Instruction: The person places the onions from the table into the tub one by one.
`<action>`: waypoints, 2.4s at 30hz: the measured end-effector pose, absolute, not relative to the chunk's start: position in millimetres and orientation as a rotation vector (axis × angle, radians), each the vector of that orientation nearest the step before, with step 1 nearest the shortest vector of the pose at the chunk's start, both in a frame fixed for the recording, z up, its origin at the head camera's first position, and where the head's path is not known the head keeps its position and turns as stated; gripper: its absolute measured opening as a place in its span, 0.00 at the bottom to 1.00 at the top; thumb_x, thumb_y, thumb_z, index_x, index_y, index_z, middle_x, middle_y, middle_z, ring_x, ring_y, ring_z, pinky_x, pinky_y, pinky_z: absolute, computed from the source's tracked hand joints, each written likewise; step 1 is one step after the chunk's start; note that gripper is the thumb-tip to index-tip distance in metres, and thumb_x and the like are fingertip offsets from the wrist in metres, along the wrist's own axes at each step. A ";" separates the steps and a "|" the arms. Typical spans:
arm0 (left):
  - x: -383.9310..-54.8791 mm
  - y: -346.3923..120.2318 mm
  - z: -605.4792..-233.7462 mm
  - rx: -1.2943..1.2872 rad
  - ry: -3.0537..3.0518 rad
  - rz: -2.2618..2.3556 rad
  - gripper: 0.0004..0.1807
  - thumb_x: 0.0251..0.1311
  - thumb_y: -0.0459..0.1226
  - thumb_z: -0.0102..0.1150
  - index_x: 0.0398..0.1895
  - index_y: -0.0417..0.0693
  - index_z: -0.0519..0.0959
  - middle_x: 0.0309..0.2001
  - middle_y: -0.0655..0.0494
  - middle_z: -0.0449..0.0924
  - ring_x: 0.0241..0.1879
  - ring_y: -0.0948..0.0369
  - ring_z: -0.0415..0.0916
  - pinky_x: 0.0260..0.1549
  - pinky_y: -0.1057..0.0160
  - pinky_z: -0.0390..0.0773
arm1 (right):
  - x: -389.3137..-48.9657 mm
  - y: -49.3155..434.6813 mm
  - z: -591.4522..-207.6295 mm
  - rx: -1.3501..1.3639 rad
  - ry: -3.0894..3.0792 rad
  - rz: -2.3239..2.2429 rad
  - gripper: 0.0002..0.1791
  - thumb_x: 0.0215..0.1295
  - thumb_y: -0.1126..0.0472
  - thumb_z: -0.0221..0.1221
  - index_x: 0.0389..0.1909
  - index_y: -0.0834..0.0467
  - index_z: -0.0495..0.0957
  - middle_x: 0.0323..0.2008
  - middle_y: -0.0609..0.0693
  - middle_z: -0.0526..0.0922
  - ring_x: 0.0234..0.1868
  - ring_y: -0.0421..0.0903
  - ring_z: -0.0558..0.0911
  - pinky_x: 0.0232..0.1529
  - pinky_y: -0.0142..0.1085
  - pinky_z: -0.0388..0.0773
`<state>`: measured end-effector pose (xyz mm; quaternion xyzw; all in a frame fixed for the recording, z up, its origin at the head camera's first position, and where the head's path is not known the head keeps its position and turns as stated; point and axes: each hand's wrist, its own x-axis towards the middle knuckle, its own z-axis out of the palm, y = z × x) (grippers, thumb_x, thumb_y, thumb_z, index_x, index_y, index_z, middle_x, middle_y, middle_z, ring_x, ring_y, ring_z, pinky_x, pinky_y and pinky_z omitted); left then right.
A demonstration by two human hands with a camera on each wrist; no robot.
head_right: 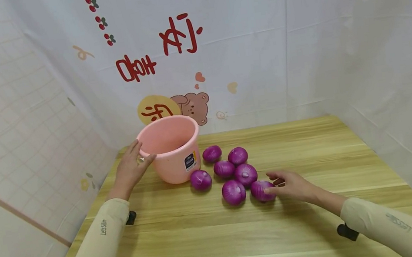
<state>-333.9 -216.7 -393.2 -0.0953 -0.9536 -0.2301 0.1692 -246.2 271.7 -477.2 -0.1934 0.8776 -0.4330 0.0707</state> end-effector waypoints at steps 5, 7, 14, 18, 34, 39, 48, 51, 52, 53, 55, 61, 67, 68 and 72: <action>-333.9 -217.0 -393.3 -0.273 -2.716 -0.658 0.50 0.49 0.70 0.42 0.68 0.46 0.55 0.69 0.51 0.47 0.66 0.48 0.48 0.56 0.43 0.55 | -244.4 271.0 -479.8 -0.599 2.636 -1.279 0.36 0.56 0.50 0.61 0.58 0.70 0.64 0.51 0.63 0.73 0.48 0.55 0.76 0.45 0.38 0.74; -333.8 -216.9 -393.2 -0.275 -2.715 -0.658 0.50 0.49 0.70 0.42 0.68 0.46 0.55 0.69 0.51 0.47 0.66 0.48 0.48 0.56 0.42 0.56 | -243.8 270.3 -480.7 -0.590 2.655 -1.251 0.37 0.55 0.49 0.61 0.58 0.69 0.65 0.50 0.61 0.74 0.48 0.54 0.76 0.45 0.38 0.74; -334.5 -216.7 -392.1 -0.277 -2.715 -0.646 0.50 0.49 0.71 0.41 0.68 0.46 0.56 0.69 0.50 0.48 0.66 0.48 0.48 0.56 0.43 0.55 | -243.7 269.4 -482.9 -0.597 2.661 -1.210 0.37 0.56 0.47 0.61 0.59 0.68 0.65 0.51 0.60 0.74 0.49 0.53 0.75 0.45 0.36 0.73; -334.0 -216.7 -391.8 -0.273 -2.715 -0.649 0.50 0.49 0.70 0.41 0.68 0.46 0.56 0.69 0.51 0.47 0.66 0.49 0.48 0.56 0.43 0.56 | -243.9 268.3 -483.2 -0.590 2.660 -1.204 0.37 0.55 0.47 0.61 0.59 0.67 0.65 0.51 0.59 0.74 0.48 0.52 0.76 0.43 0.34 0.73; -332.7 -216.1 -391.2 -0.272 -2.716 -0.658 0.49 0.49 0.70 0.42 0.68 0.47 0.56 0.69 0.51 0.47 0.66 0.49 0.48 0.56 0.43 0.56 | -244.2 265.2 -483.9 -0.591 2.693 -1.120 0.38 0.56 0.44 0.59 0.60 0.65 0.65 0.49 0.56 0.76 0.48 0.48 0.76 0.43 0.34 0.73; -333.2 -216.1 -390.8 -0.274 -2.721 -0.661 0.50 0.49 0.70 0.42 0.68 0.47 0.55 0.69 0.51 0.47 0.66 0.48 0.47 0.56 0.42 0.55 | -243.1 263.8 -482.1 -0.595 2.672 -1.146 0.38 0.56 0.45 0.59 0.60 0.66 0.64 0.48 0.57 0.76 0.47 0.49 0.76 0.42 0.34 0.73; -332.7 -216.3 -390.9 -0.264 -2.726 -0.667 0.51 0.48 0.71 0.40 0.68 0.47 0.54 0.69 0.51 0.46 0.66 0.49 0.47 0.56 0.42 0.55 | -242.1 263.7 -478.3 -0.592 2.696 -1.130 0.38 0.56 0.44 0.60 0.60 0.66 0.65 0.48 0.57 0.76 0.47 0.49 0.76 0.42 0.35 0.73; -332.4 -216.3 -390.3 -0.261 -2.732 -0.662 0.51 0.49 0.71 0.40 0.68 0.47 0.54 0.69 0.52 0.46 0.66 0.49 0.47 0.56 0.42 0.55 | -242.1 264.6 -477.1 -0.582 2.698 -1.124 0.38 0.55 0.44 0.60 0.60 0.65 0.65 0.48 0.57 0.76 0.47 0.50 0.76 0.43 0.36 0.73; -332.3 -216.3 -390.1 -0.259 -2.734 -0.662 0.51 0.49 0.71 0.40 0.68 0.47 0.54 0.69 0.52 0.46 0.66 0.49 0.47 0.56 0.42 0.55 | -242.4 265.0 -476.5 -0.579 2.697 -1.123 0.38 0.55 0.44 0.60 0.60 0.65 0.64 0.48 0.57 0.76 0.47 0.50 0.76 0.42 0.36 0.73; -332.0 -216.4 -390.2 -0.256 -2.735 -0.662 0.51 0.48 0.71 0.40 0.68 0.47 0.54 0.69 0.52 0.46 0.66 0.49 0.47 0.57 0.42 0.55 | -242.5 265.3 -476.0 -0.576 2.698 -1.120 0.38 0.55 0.44 0.60 0.60 0.64 0.64 0.47 0.56 0.76 0.47 0.50 0.76 0.42 0.36 0.73; -332.1 -216.3 -390.2 -0.255 -2.736 -0.661 0.51 0.48 0.71 0.40 0.68 0.47 0.54 0.69 0.52 0.46 0.66 0.49 0.47 0.57 0.42 0.55 | -242.8 266.0 -474.1 -0.564 2.694 -1.128 0.37 0.55 0.45 0.61 0.60 0.63 0.65 0.47 0.56 0.77 0.47 0.50 0.76 0.42 0.36 0.73; -332.1 -215.8 -389.9 -0.257 -2.739 -0.662 0.49 0.50 0.70 0.42 0.68 0.47 0.55 0.69 0.52 0.46 0.66 0.49 0.47 0.56 0.42 0.55 | -243.6 267.5 -468.4 -0.545 2.661 -1.186 0.37 0.54 0.46 0.61 0.61 0.62 0.64 0.47 0.56 0.76 0.47 0.49 0.76 0.42 0.35 0.73; -332.2 -215.9 -389.7 -0.260 -2.732 -0.660 0.47 0.51 0.67 0.45 0.68 0.47 0.56 0.69 0.51 0.47 0.66 0.48 0.48 0.56 0.42 0.56 | -244.0 267.5 -460.7 -0.536 2.658 -1.221 0.37 0.54 0.47 0.62 0.62 0.61 0.64 0.48 0.56 0.76 0.48 0.50 0.75 0.43 0.38 0.73; -332.2 -215.9 -389.6 -0.261 -2.732 -0.656 0.47 0.51 0.67 0.45 0.68 0.47 0.56 0.69 0.51 0.47 0.66 0.48 0.48 0.56 0.42 0.56 | -244.5 267.5 -460.0 -0.537 2.659 -1.219 0.37 0.54 0.47 0.62 0.62 0.61 0.64 0.48 0.56 0.76 0.48 0.50 0.75 0.42 0.38 0.73; -332.2 -215.7 -389.1 -0.264 -2.729 -0.655 0.48 0.51 0.68 0.44 0.68 0.46 0.56 0.69 0.51 0.47 0.65 0.48 0.48 0.56 0.42 0.56 | -246.4 266.6 -459.1 -0.520 2.658 -1.220 0.38 0.54 0.46 0.62 0.62 0.62 0.63 0.49 0.56 0.75 0.49 0.51 0.75 0.43 0.38 0.73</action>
